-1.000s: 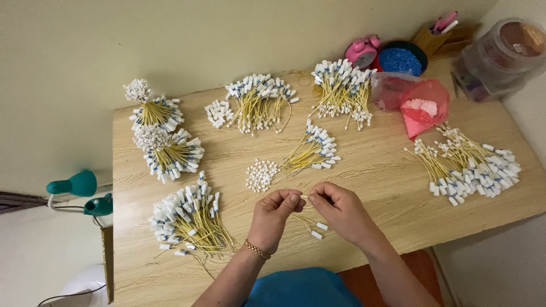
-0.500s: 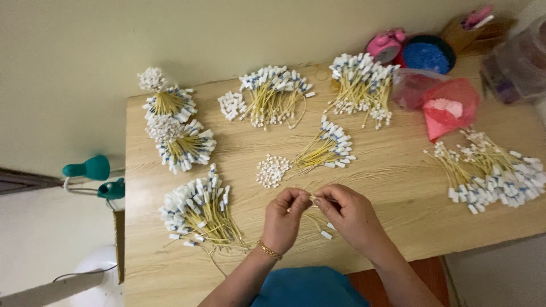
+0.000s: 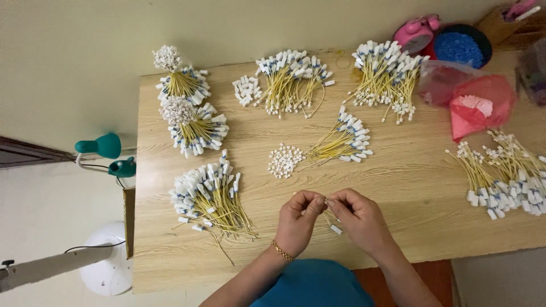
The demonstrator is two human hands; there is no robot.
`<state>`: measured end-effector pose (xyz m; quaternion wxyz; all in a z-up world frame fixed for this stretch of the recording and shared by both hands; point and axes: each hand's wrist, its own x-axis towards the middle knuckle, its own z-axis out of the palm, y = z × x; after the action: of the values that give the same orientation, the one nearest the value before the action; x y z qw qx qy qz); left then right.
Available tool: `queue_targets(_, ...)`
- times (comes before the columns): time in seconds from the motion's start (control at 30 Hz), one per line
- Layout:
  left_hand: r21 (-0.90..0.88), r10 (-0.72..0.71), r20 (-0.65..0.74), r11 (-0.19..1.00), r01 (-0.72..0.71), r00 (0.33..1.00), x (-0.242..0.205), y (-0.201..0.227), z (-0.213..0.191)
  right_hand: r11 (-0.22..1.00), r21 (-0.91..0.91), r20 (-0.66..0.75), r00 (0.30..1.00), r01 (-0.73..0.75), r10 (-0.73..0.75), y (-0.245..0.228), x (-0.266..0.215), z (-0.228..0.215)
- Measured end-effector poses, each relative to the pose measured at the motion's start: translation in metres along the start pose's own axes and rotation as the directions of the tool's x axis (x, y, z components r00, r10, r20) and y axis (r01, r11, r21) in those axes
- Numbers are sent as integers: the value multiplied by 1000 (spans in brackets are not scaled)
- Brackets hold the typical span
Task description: Assembling small white plastic connectors onto the ends of yellow electrical wires.
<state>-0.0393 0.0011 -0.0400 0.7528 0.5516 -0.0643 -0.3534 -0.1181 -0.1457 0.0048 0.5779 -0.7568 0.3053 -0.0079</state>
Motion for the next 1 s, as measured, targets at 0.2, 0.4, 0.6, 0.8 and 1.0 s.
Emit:
queue_targets(0.2,228,19,-3,974,-18,1000,-1,-2,-5,994,-95,60,996,-53,59,1,2,1)
queue_targets(0.4,91,-140,8,986,139,990,13,-23,-26,1000,-25,100,995,-7,10,9,9,7)
queue_targets(0.6,859,82,-174,500,111,981,77,-42,-87,976,-124,115,974,-180,195,29,26,5)
queue_targets(0.8,985,441,42,134,-113,896,94,-54,-95,976,-96,87,975,-197,206,22,36,-2)
queue_targets(1.0,995,424,82,19,-99,902,104,-59,-92,987,-116,88,989,-111,122,16,44,-6)
